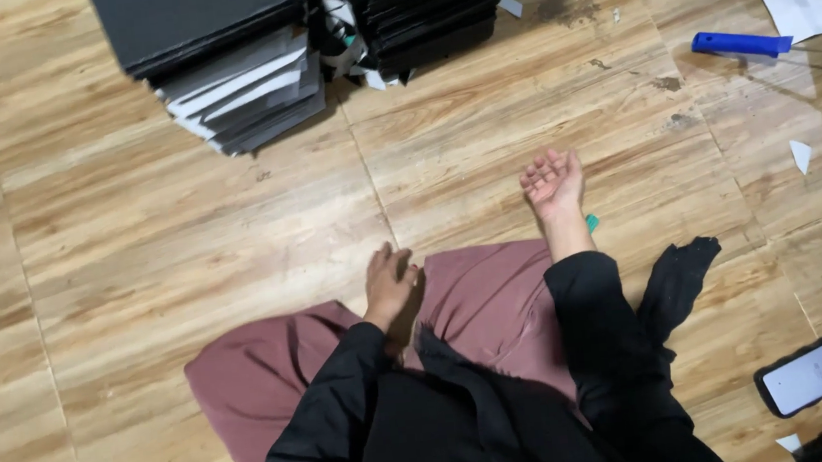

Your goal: Folding and pressing the edges of large cardboard sheets to create structured panels or folders using a creasing tool.

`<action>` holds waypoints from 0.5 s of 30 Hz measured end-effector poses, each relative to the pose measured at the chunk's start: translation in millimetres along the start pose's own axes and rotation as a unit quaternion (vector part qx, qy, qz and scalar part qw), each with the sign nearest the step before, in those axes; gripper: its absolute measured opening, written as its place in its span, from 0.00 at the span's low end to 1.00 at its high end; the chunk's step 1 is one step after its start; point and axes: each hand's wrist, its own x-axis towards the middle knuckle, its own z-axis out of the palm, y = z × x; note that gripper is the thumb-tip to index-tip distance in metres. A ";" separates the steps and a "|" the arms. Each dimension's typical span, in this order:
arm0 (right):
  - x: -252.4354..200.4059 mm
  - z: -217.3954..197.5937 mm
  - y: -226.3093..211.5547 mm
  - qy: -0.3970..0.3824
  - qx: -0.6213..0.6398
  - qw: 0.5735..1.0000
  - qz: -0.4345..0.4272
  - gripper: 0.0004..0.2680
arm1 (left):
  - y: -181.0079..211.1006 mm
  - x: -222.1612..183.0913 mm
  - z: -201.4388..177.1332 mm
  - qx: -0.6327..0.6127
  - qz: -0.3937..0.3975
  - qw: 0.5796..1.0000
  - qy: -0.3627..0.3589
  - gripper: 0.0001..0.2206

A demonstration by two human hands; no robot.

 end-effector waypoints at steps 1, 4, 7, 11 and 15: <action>4.8 -6.9 1.2 0.014 0.009 1.000 -0.007 0.16 | -11.0 -5.4 8.5 -0.035 0.035 0.999 -0.006 0.18; 6.6 -18.1 -3.0 0.020 -0.004 1.000 0.005 0.17 | -4.8 -47.9 -2.4 -0.062 0.053 0.996 -0.023 0.15; -19.0 -7.7 -5.7 0.026 -0.013 1.000 -0.012 0.17 | -44.7 -52.2 21.7 -0.096 -0.009 0.993 -0.067 0.15; -24.3 -9.3 -10.2 0.017 -0.014 0.999 -0.026 0.18 | -41.0 -43.5 21.9 -0.099 0.004 0.994 -0.045 0.13; -33.5 -11.8 -15.9 0.011 -0.004 0.999 -0.036 0.20 | -26.2 -56.0 7.8 -0.103 -0.002 0.994 -0.047 0.13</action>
